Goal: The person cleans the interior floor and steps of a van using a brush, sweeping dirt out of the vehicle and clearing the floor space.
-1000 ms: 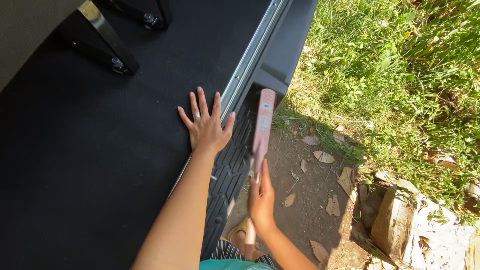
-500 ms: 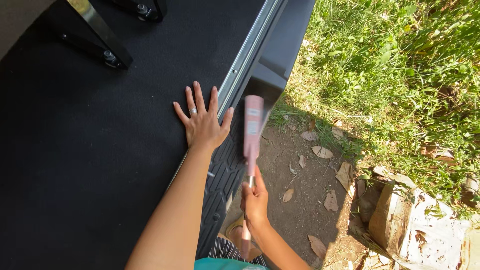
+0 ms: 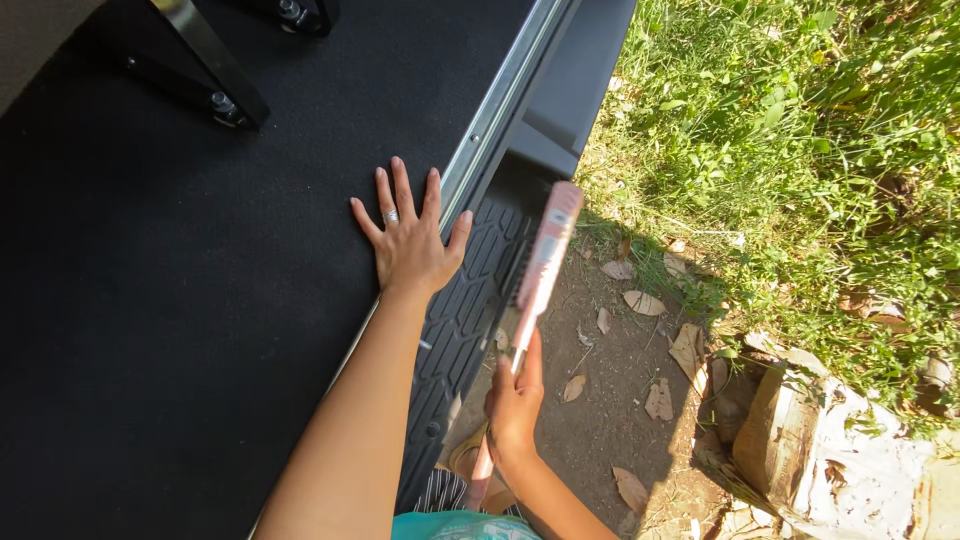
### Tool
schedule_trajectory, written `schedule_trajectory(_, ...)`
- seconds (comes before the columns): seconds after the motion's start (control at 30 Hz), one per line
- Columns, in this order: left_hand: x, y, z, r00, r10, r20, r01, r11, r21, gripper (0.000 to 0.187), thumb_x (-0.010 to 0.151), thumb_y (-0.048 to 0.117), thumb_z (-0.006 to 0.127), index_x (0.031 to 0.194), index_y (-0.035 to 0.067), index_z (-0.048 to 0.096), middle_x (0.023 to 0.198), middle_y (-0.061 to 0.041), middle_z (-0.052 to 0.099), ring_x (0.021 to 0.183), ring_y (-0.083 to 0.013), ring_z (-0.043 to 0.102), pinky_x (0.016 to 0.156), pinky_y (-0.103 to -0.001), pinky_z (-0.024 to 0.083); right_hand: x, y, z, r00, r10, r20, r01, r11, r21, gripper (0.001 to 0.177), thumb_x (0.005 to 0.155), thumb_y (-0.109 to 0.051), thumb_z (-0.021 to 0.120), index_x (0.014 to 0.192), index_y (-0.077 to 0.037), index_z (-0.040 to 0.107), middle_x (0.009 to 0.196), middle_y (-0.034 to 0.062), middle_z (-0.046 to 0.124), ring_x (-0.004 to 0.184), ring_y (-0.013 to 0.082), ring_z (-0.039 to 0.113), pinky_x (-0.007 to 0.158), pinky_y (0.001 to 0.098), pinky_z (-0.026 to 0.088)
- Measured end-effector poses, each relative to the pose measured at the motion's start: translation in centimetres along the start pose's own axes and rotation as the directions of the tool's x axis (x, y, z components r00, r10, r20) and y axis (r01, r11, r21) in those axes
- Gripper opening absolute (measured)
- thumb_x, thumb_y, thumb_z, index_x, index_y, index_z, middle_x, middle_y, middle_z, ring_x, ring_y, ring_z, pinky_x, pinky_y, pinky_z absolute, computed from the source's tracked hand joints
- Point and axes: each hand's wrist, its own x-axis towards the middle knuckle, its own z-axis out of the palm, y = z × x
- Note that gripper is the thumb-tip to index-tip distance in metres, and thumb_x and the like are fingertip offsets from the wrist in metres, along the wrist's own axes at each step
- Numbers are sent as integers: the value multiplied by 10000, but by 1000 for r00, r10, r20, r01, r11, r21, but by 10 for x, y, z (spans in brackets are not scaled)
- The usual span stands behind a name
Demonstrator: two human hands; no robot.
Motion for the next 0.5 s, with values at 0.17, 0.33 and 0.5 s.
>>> schedule_trajectory(0.17, 2, -1, 2, 1000, -5, 9, 5, 1000, -4, 750, 988, 639, 340, 1600, 206, 336, 1687, -212, 87, 1552, -396, 32, 1165, -716, 1, 22, 8, -28, 988, 78, 135, -64, 993, -100, 593, 986, -118, 588, 1561, -228, 497, 616, -64, 395, 442, 43, 330, 376, 231, 244)
schedule_trajectory(0.33, -1, -2, 5, 999, -20, 32, 20, 1000, -15, 740, 973, 639, 346, 1581, 218, 347, 1680, -209, 81, 1546, -401, 29, 1157, -713, -7, 93, -14, -69, 910, -388, -145, 360, 914, -188, 225, 1066, -198, 491, 1267, -96, 504, 690, -32, 476, 511, 87, 459, 423, 283, 384)
schedule_trajectory(0.5, 3, -4, 8, 999, 15, -46, -16, 1000, -18, 726, 997, 623, 345, 1588, 203, 375, 1688, -229, 117, 1552, -415, 54, 1158, -722, -5, 181, -63, -94, 733, -675, 84, 508, 461, -728, 286, 1068, -257, 520, 1283, -70, 540, 756, 164, 644, 623, 305, 630, 535, 443, 477)
